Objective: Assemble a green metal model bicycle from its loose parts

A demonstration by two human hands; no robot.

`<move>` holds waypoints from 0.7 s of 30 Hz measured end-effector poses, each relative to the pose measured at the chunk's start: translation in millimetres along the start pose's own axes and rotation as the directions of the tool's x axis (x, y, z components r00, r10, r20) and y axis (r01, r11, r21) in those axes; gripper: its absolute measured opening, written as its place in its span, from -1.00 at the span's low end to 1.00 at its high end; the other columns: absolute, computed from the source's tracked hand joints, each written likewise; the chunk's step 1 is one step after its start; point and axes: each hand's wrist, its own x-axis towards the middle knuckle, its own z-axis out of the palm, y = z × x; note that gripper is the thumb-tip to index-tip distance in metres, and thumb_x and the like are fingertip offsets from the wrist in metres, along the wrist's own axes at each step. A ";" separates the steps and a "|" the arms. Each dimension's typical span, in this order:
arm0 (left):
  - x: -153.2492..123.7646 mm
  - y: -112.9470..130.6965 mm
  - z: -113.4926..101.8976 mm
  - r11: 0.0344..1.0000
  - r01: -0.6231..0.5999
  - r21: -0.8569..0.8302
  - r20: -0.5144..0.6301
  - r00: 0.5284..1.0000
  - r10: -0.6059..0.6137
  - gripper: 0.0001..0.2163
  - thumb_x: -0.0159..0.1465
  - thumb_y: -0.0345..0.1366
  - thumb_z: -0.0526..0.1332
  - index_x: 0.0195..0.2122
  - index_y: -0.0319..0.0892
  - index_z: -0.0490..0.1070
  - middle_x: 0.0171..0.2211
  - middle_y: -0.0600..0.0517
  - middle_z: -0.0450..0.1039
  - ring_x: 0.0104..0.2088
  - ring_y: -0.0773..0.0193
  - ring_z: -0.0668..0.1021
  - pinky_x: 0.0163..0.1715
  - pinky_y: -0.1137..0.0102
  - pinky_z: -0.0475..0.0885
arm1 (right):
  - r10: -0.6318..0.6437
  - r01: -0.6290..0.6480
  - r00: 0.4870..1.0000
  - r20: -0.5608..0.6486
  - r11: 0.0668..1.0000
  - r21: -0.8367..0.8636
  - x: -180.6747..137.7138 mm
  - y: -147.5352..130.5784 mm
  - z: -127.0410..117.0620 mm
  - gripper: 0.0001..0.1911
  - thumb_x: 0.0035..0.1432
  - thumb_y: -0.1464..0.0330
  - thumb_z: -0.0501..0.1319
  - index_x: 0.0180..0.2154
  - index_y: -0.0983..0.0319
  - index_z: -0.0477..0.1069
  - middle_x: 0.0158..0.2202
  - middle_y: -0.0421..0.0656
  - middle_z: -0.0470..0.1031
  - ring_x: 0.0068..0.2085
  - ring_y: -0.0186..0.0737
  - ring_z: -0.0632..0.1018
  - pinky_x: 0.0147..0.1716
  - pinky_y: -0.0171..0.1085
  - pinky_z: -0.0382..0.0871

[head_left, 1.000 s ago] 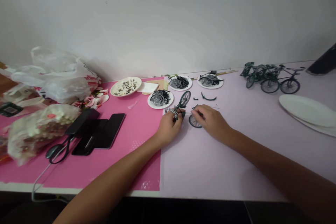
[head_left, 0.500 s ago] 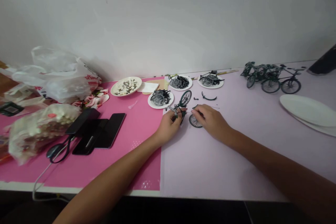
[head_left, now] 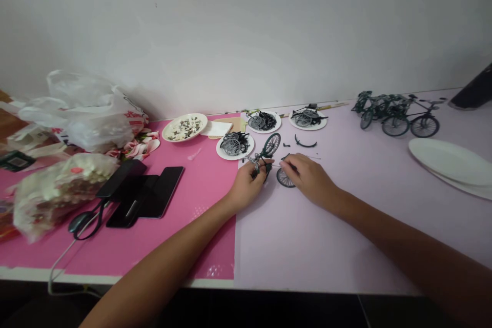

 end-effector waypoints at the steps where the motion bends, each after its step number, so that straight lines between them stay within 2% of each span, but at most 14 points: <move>1: 0.2 0.0 -0.2 1.000 0.004 -0.001 0.002 1.000 -0.004 -0.63 0.42 -0.23 0.07 0.07 -0.28 0.56 -0.30 -0.05 0.54 -0.37 0.28 0.48 -0.25 0.38 0.43 | -0.003 0.003 1.000 -0.001 1.000 0.000 0.2 -0.2 -0.5 -0.66 0.46 0.19 0.01 -0.38 0.15 0.29 -0.41 -0.15 0.41 -0.38 -0.18 0.43 -0.38 -0.23 0.24; 7: 0.5 2.6 -1.9 1.000 0.007 -0.023 0.014 1.000 -0.007 -0.62 0.40 -0.21 0.09 0.06 -0.28 0.57 -0.41 0.03 0.45 -0.44 0.31 0.40 -0.32 0.40 0.38 | -0.003 0.003 1.000 0.008 1.000 0.003 0.7 0.1 -0.9 -0.66 0.46 0.20 0.02 -0.39 0.15 0.27 -0.41 -0.15 0.41 -0.36 -0.17 0.44 -0.38 -0.23 0.24; 14: 0.5 1.5 -0.8 0.999 0.019 -0.034 0.006 1.000 -0.019 -0.62 0.41 -0.19 0.07 0.06 -0.27 0.57 -0.40 0.02 0.45 -0.41 0.30 0.40 -0.32 0.39 0.38 | -0.020 0.020 1.000 0.016 1.000 0.016 0.1 1.2 0.6 -0.68 0.46 0.21 0.02 -0.37 0.15 0.28 -0.39 -0.14 0.42 -0.33 -0.15 0.46 -0.35 -0.22 0.25; 21: 1.1 0.0 -0.8 1.000 0.003 -0.030 0.008 1.000 -0.003 -0.64 0.44 -0.19 0.06 0.03 -0.25 0.57 -0.19 -0.09 0.58 -0.22 0.20 0.52 -0.12 0.32 0.45 | -0.024 0.024 1.000 0.003 1.000 0.006 -0.2 2.0 1.7 -0.67 0.47 0.19 0.01 -0.37 0.15 0.29 -0.38 -0.13 0.43 -0.33 -0.15 0.46 -0.35 -0.21 0.26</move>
